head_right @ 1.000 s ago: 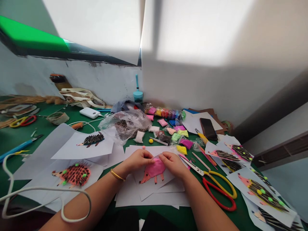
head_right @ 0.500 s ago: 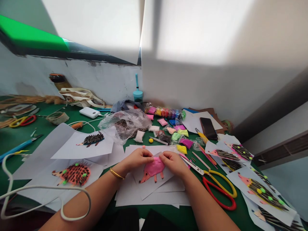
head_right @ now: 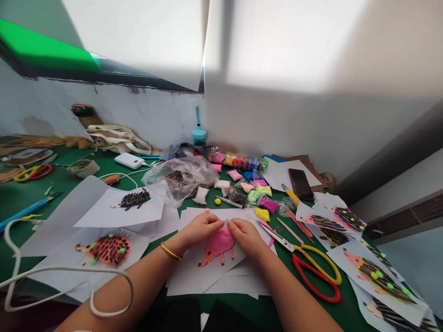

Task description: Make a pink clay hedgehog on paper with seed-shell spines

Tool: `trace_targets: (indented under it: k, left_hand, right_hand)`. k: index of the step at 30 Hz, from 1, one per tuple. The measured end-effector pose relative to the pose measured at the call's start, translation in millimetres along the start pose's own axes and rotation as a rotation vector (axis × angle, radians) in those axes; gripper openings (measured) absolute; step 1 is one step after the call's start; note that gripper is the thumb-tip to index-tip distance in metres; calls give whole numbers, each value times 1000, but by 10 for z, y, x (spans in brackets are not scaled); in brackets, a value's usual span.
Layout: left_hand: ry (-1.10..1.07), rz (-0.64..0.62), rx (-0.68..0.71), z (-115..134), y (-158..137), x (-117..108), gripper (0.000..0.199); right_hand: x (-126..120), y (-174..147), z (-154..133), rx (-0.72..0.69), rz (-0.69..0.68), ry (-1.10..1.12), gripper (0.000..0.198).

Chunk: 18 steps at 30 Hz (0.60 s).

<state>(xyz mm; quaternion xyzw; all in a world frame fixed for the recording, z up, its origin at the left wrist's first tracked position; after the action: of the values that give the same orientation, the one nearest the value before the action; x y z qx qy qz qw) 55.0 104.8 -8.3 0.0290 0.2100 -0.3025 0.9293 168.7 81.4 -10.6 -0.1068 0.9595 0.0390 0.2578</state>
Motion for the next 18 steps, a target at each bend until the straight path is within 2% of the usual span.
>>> trace_targets:
  k: [7, 12, 18]
  left_hand:
    - [-30, 16, -14, -20, -3, -10, 34]
    - [-38, -4, -20, -19, 20, -37, 46]
    - [-73, -34, -14, -17, 1, 17, 38]
  right_hand:
    - [1, -8, 40, 12, -31, 17, 34]
    - [-30, -17, -19, -14, -18, -30, 33]
    - [25, -25, -69, -42, -38, -54, 34]
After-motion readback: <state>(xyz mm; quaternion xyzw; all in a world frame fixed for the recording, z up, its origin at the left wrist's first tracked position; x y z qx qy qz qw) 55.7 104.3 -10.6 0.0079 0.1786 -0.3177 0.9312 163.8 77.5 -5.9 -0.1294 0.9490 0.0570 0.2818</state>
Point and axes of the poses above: each hand's wrist, its own y-axis towards the middle knuckle, its own x-axis out of the palm, z = x × y, the point moved 9 cm from there along y, towards the middle knuckle, and after that the axes turned 1 degree about x, right-handed, at the moved point
